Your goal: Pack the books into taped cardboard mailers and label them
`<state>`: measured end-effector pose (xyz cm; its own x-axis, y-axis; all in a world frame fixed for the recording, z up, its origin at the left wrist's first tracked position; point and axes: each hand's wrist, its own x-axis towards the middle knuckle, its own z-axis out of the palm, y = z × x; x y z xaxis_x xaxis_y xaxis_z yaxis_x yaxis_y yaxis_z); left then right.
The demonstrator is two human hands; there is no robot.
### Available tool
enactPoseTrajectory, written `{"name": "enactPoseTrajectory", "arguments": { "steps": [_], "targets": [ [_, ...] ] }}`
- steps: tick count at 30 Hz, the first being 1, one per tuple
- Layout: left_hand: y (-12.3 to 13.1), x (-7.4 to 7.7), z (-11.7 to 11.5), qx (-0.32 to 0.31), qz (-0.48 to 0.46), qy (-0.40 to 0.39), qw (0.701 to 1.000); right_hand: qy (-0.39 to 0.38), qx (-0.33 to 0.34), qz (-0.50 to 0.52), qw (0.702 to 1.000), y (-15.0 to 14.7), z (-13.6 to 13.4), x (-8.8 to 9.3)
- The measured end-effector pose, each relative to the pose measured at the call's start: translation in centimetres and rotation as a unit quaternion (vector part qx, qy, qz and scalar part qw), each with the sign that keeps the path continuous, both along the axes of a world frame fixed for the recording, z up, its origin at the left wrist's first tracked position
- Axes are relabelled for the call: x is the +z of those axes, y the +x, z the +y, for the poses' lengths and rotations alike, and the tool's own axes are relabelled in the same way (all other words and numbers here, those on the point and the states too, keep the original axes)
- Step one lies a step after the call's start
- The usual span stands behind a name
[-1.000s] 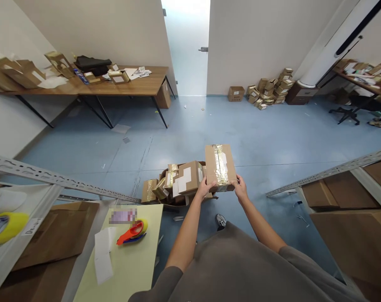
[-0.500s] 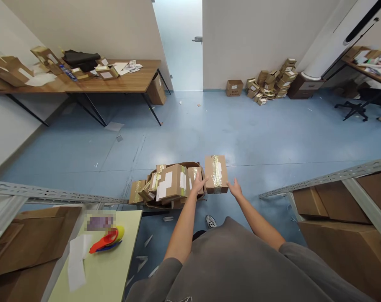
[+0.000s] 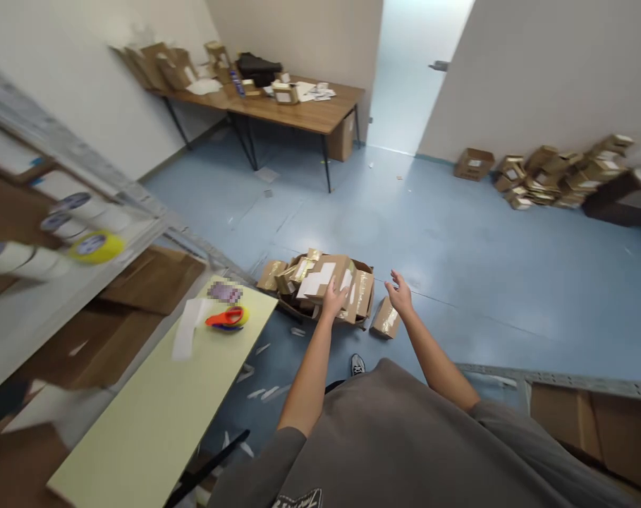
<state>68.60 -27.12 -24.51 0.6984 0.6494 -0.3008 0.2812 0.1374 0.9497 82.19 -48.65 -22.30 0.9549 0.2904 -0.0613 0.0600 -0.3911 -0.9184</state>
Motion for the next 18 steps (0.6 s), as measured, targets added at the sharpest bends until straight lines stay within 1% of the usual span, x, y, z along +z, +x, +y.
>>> {"name": "enactPoseTrajectory", "arguments": {
  "steps": [3,6,8,12,15,18],
  "targets": [
    [-4.9,1.1,3.1,0.061,-0.027,0.019,0.998,0.018,0.077,-0.044,0.996,-2.5,5.8,2.0],
    [-11.2,2.3,6.8,0.115,-0.060,0.033,0.991,0.027,0.138,-0.071,0.987,-6.7,12.3,3.5],
    [-16.2,3.0,9.3,0.147,-0.079,0.041,0.985,0.035,0.186,-0.081,0.979,-10.5,16.7,4.2],
    [-26.9,4.1,14.1,0.215,-0.090,0.063,0.970,0.065,0.288,-0.100,0.950,-19.4,24.8,5.3],
    [-35.0,4.9,17.0,0.266,-0.080,0.085,0.957,0.085,0.348,-0.112,0.927,-25.9,29.9,5.6],
    [-42.1,5.7,19.1,0.317,-0.065,0.103,0.941,0.088,0.400,-0.124,0.904,-31.0,33.9,5.8]
  ]
}}
